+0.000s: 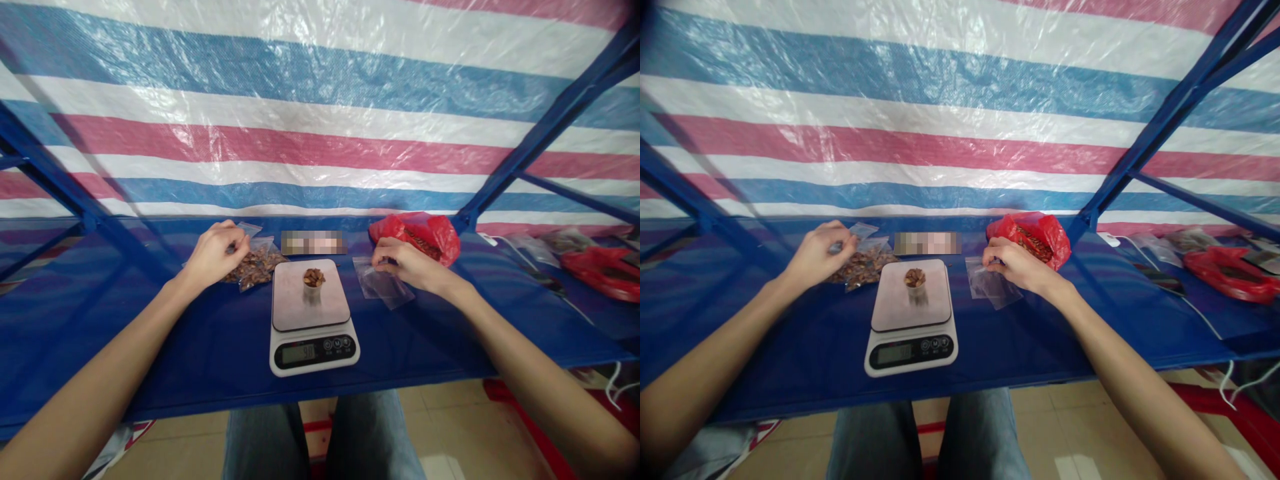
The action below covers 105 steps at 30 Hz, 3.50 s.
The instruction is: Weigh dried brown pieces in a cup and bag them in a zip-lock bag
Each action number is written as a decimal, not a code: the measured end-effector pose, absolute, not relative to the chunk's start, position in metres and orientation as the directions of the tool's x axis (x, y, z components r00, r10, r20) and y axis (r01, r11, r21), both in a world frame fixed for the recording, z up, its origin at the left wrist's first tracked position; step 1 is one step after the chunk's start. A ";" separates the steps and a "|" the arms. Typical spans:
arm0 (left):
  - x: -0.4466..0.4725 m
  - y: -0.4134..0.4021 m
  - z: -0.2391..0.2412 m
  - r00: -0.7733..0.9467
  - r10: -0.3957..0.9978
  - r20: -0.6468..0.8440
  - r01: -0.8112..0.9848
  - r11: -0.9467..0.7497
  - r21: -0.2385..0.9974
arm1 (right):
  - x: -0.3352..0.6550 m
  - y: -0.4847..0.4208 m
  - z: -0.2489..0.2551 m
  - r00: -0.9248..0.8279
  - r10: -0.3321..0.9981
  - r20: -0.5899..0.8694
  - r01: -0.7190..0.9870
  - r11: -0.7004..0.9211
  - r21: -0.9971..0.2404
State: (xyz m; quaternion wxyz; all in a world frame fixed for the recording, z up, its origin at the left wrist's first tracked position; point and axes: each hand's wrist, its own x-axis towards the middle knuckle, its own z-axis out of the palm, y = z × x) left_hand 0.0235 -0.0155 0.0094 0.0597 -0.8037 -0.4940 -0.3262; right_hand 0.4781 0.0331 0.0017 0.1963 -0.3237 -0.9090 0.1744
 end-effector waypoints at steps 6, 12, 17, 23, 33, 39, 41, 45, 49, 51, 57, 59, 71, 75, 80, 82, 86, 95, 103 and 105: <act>0.023 -0.016 0.009 0.316 0.751 0.580 0.807 -0.534 0.252 | 0.457 0.044 0.027 -0.758 0.603 0.250 0.512 0.787 -0.345; 0.026 -0.017 0.011 0.316 0.750 0.581 0.803 -0.538 0.257 | 0.429 0.050 0.027 -0.780 0.573 0.250 0.533 0.819 -0.213; 0.034 -0.023 0.016 0.311 0.746 0.589 0.803 -0.537 0.257 | 0.428 0.038 0.028 -0.703 0.568 0.427 0.570 0.810 -0.139; 0.055 -0.032 0.047 0.196 0.750 0.631 0.751 -0.529 0.395 | 0.427 0.017 0.067 -0.340 0.624 0.703 0.570 0.732 -0.374; 0.123 -0.005 0.114 0.410 0.793 0.451 0.477 -0.608 0.635 | 0.336 0.023 0.124 -0.498 0.476 0.725 0.338 0.877 -0.342; 0.121 0.019 0.123 0.228 0.831 0.508 0.535 -0.543 0.647 | 0.318 0.043 0.124 -0.433 0.465 0.772 0.304 0.882 -0.361; 0.121 0.025 0.128 0.223 0.828 0.514 0.519 -0.547 0.657 | 0.317 0.042 0.124 -0.408 0.445 0.797 0.317 0.888 -0.334; 0.127 0.034 0.132 0.225 0.808 0.544 0.463 -0.580 0.670 | 0.320 0.038 0.124 -0.366 0.387 0.846 0.343 0.901 -0.264; 0.131 0.040 0.128 0.234 0.801 0.551 0.460 -0.590 0.664 | 0.328 0.041 0.122 -0.413 0.357 0.838 0.345 0.913 -0.219; 0.132 0.041 0.125 0.257 0.794 0.551 0.462 -0.601 0.652 | 0.331 0.044 0.120 -0.435 0.348 0.831 0.351 0.915 -0.199; 0.130 0.040 0.119 0.464 0.732 0.498 0.421 -0.677 0.603 | 0.330 0.051 0.116 -0.498 0.317 0.807 0.340 0.927 -0.155; 0.129 0.040 0.118 0.502 0.711 0.492 0.448 -0.700 0.556 | 0.330 0.050 0.116 -0.538 0.323 0.779 0.342 0.928 -0.149; 0.134 0.032 0.114 0.467 0.741 0.482 0.710 -0.639 0.296 | 0.335 0.039 0.123 -0.801 0.367 0.473 0.334 0.929 -0.157; 0.139 0.029 0.114 0.545 0.681 0.490 0.720 -0.679 0.143 | 0.335 0.034 0.116 -0.846 0.359 0.393 0.363 0.929 -0.069; 0.145 0.024 0.115 0.600 0.659 0.454 0.716 -0.695 0.063 | 0.336 0.031 0.115 -0.874 0.357 0.329 0.344 0.934 -0.098; 0.145 0.022 0.117 0.583 0.674 0.453 0.732 -0.678 0.068 | 0.337 0.029 0.121 -0.877 0.361 0.318 0.334 0.932 -0.137; 0.134 0.011 0.119 0.526 0.702 0.480 0.766 -0.637 0.092 | 0.343 0.019 0.132 -0.844 0.307 0.440 0.207 0.943 -0.260; 0.075 -0.028 0.065 0.391 0.777 0.494 0.870 -0.486 0.076 | 0.395 -0.022 0.059 -0.547 0.652 0.525 0.290 0.736 -0.611; 0.084 -0.037 0.038 0.423 0.744 0.516 0.869 -0.495 0.001 | 0.388 -0.050 0.011 -0.550 0.764 0.339 0.440 0.609 -0.660; 0.085 -0.038 0.036 0.422 0.740 0.524 0.870 -0.493 -0.004 | 0.380 -0.051 0.010 -0.529 0.766 0.365 0.462 0.621 -0.633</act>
